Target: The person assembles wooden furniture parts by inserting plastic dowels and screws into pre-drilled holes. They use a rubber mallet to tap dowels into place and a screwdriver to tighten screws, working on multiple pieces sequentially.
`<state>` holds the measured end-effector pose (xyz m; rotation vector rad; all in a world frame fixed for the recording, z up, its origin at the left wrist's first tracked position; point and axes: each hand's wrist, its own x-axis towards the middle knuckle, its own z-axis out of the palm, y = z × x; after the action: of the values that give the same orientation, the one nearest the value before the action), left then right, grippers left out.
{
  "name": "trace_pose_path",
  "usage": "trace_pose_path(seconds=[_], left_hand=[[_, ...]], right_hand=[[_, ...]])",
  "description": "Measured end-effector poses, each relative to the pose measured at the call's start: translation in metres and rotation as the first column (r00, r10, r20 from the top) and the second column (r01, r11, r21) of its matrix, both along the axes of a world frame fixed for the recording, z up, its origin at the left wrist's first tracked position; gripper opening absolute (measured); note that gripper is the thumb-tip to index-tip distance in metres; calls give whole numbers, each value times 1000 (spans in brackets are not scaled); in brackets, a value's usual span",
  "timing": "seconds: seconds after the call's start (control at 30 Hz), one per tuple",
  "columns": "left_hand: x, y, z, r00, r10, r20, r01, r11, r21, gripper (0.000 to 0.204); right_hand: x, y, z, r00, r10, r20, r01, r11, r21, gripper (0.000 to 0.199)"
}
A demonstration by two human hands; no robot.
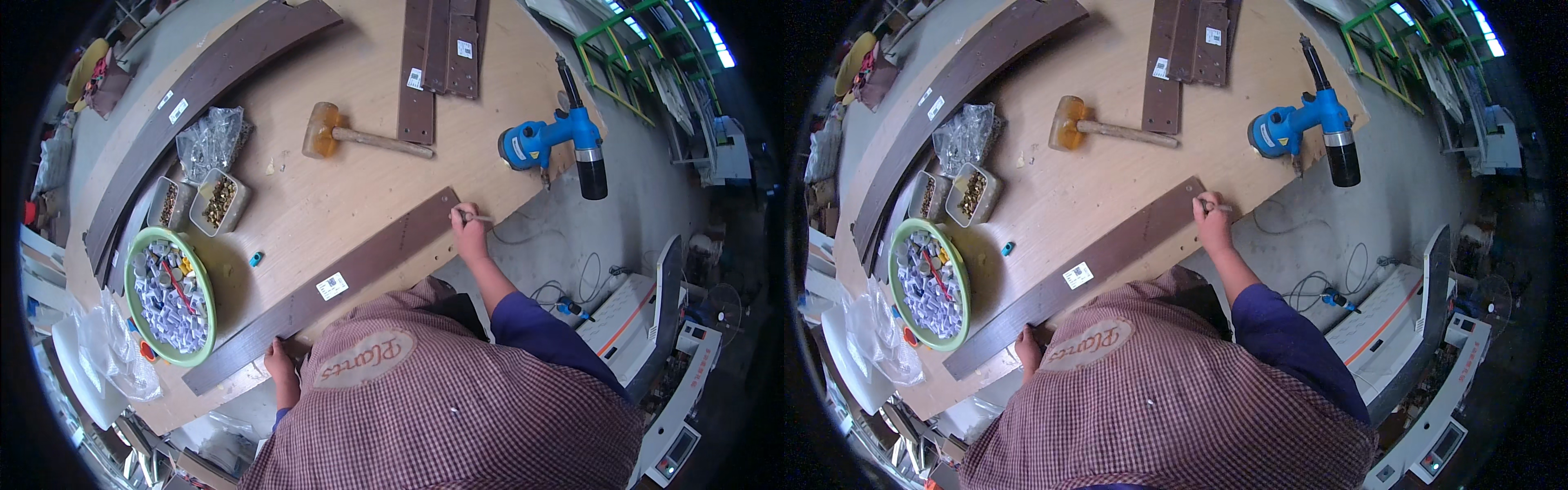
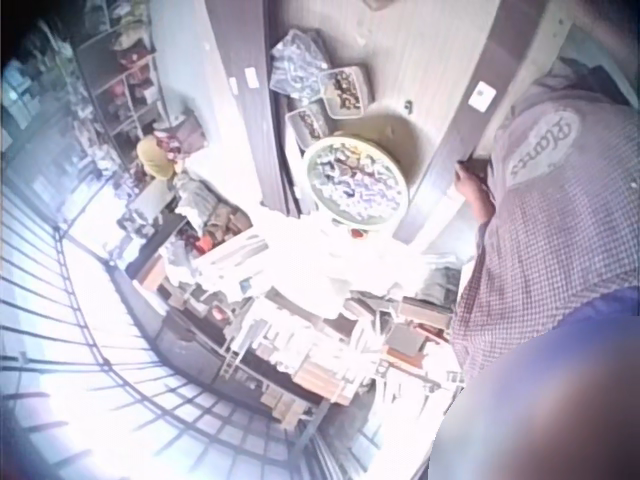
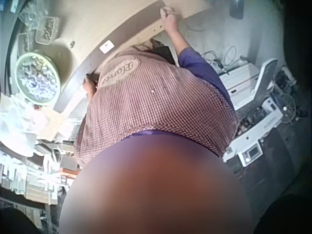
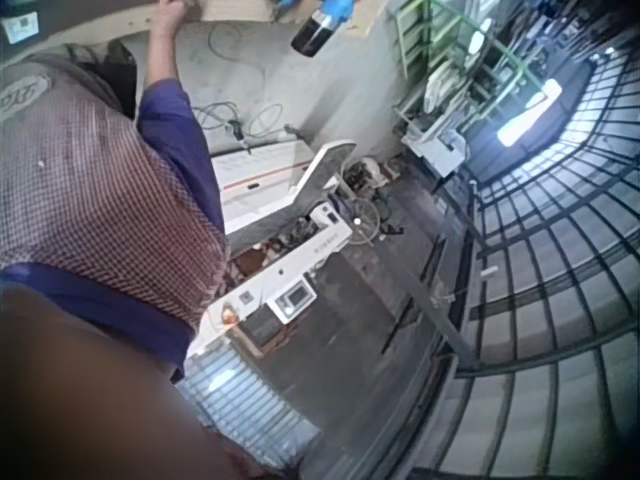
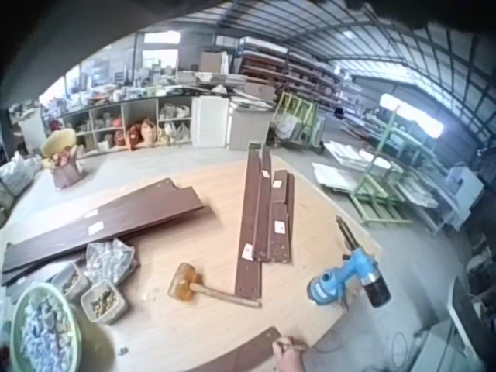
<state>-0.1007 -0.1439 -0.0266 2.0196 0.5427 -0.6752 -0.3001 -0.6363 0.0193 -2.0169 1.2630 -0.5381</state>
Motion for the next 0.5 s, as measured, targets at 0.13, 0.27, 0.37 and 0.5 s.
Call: trace_pose_path(seconds=[0.13,0.27,0.37,0.5], left_hand=[[0,-12,17,1000,22,-10,-22,1000,-7,32],[0,-16,26,999,-23,-35,23,1000,-16,34],[-3,-11,16,999,37,-26,-37,999,5,40],[-13,1,0,945,324,-52,-328,940,-91,47]], right_hand=[[10,-16,-3,983,-148,113,130,980,151,20],[31,-25,1,996,83,-29,-85,992,-97,19],[44,-25,18,934,151,-325,-235,943,-237,15],[80,17,27,678,589,-439,-704,692,-159,32]])
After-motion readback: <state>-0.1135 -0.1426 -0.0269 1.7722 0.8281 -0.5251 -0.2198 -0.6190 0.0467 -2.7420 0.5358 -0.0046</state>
